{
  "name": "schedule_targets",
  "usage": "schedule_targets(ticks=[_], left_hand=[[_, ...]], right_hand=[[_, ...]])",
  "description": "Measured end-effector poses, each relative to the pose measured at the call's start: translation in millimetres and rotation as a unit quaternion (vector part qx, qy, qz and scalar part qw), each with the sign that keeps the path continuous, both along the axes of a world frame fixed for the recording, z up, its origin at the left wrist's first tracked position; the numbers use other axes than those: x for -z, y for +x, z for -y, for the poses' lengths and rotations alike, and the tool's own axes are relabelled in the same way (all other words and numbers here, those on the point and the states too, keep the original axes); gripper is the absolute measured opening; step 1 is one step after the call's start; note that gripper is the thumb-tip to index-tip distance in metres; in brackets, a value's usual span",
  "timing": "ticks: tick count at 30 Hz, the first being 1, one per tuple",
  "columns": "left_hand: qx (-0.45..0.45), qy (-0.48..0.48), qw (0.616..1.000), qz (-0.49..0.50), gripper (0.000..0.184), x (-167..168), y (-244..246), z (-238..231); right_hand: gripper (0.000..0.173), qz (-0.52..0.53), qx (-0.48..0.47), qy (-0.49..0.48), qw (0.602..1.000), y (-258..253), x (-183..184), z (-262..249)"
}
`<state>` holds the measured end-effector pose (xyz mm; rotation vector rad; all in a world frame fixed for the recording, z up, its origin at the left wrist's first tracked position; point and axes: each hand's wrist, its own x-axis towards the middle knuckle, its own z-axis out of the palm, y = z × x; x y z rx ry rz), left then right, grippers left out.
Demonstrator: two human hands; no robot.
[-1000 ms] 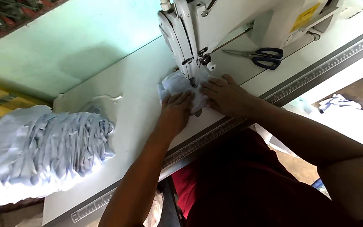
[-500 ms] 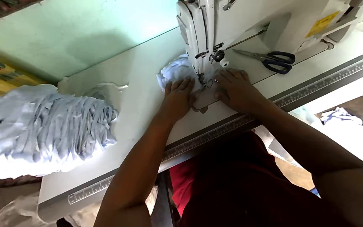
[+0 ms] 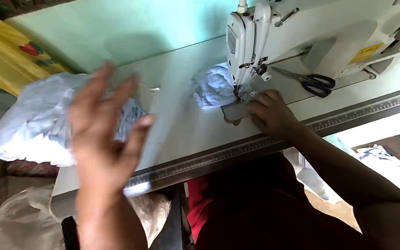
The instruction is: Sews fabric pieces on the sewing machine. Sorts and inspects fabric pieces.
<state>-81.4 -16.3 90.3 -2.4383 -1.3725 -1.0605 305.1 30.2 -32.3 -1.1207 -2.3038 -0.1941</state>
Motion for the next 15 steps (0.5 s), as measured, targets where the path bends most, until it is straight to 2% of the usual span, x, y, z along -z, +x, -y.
schedule_targets(ticks=[2, 3, 4, 6, 10, 15], left_hand=[[-0.013, 0.072, 0.986, 0.152, 0.055, 12.3, -66.7, 26.0], [-0.029, 0.105, 0.964, 0.243, 0.051, 18.7, -88.7, 37.8], [-0.051, 0.137, 0.935, 0.322, 0.044, 21.5, -101.0, 47.6], [-0.084, 0.157, 0.893, 0.414, 0.037, 24.7, -113.0, 66.0], [-0.139, 0.091, 0.861, 0.481, 0.038, 46.0, -120.1, 74.1], [-0.158, 0.035, 0.853, 0.496, 0.038, 73.2, -121.1, 64.1]], right_hand=[[0.032, 0.004, -0.06, 0.019, 0.998, -25.3, -9.8, 3.7], [0.034, 0.004, -0.094, 0.028, 0.995, -43.1, -18.1, 3.6], [0.035, 0.007, -0.127, 0.04, 0.991, -63.3, -28.6, 2.8], [0.035, 0.005, -0.188, 0.059, 0.98, -107.2, -51.3, -2.0], [0.035, -0.007, -0.273, 0.089, 0.958, -200.9, -99.8, -11.0], [0.027, -0.032, -0.327, 0.1, 0.939, -308.0, -134.0, -26.1]])
